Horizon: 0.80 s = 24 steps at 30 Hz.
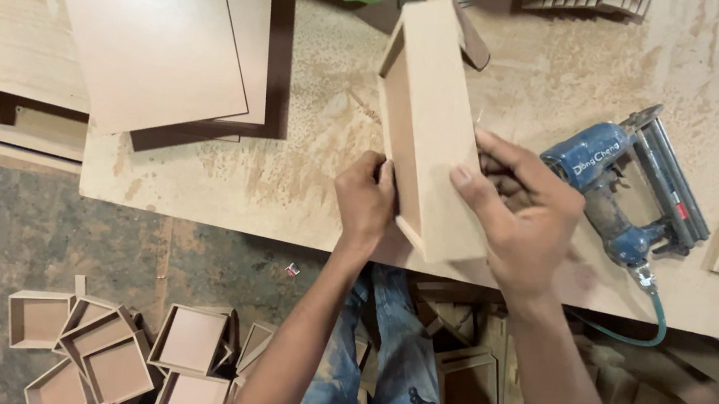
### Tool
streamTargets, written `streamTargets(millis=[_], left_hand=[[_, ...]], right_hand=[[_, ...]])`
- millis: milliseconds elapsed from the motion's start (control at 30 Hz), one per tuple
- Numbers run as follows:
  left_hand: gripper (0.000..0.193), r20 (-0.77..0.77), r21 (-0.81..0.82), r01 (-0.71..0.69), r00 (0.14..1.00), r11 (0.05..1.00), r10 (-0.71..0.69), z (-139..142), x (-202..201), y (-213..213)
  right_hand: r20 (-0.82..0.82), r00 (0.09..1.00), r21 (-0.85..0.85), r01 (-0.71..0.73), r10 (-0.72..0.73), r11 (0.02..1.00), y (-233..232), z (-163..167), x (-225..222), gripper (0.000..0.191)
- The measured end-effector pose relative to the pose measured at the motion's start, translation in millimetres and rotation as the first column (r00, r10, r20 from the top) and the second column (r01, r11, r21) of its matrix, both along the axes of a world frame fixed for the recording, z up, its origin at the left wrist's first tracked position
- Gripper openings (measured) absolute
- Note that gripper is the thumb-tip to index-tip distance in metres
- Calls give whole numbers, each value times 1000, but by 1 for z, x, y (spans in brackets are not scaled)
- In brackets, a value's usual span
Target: The person assembles small wooden boxes by applying glue to wooden pieces and joining them with a pneumatic nail gun. They repeatedly pick up pieces, apply glue, align them, and fasten them together, then place completed boxes on the floor.
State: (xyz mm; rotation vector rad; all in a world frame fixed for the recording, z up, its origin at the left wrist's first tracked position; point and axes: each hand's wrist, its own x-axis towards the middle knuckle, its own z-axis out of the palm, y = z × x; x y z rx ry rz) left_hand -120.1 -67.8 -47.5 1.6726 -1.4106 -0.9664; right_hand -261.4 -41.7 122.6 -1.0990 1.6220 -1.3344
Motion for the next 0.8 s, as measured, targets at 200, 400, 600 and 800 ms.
streamTargets(millis=[200,400,600,800], left_hand=[[5,137,-110,94,987,989,-79,13,-1,2],[20,-195,-204,39,977,978,-80,48,24,20],[28,47,-713,257,946,652,-321,126,29,38],[27,233,-742,420,893,523,-386,153,30,21]], right_hand=[[-6,1000,4,-4,4,1000,-16,-2,6,37],[113,994,-60,1,6,998,-7,-14,1,33],[-187,982,-134,4,-29,991,46,-9,-7,28],[-432,901,-239,-73,-39,968,74,-27,-13,28]])
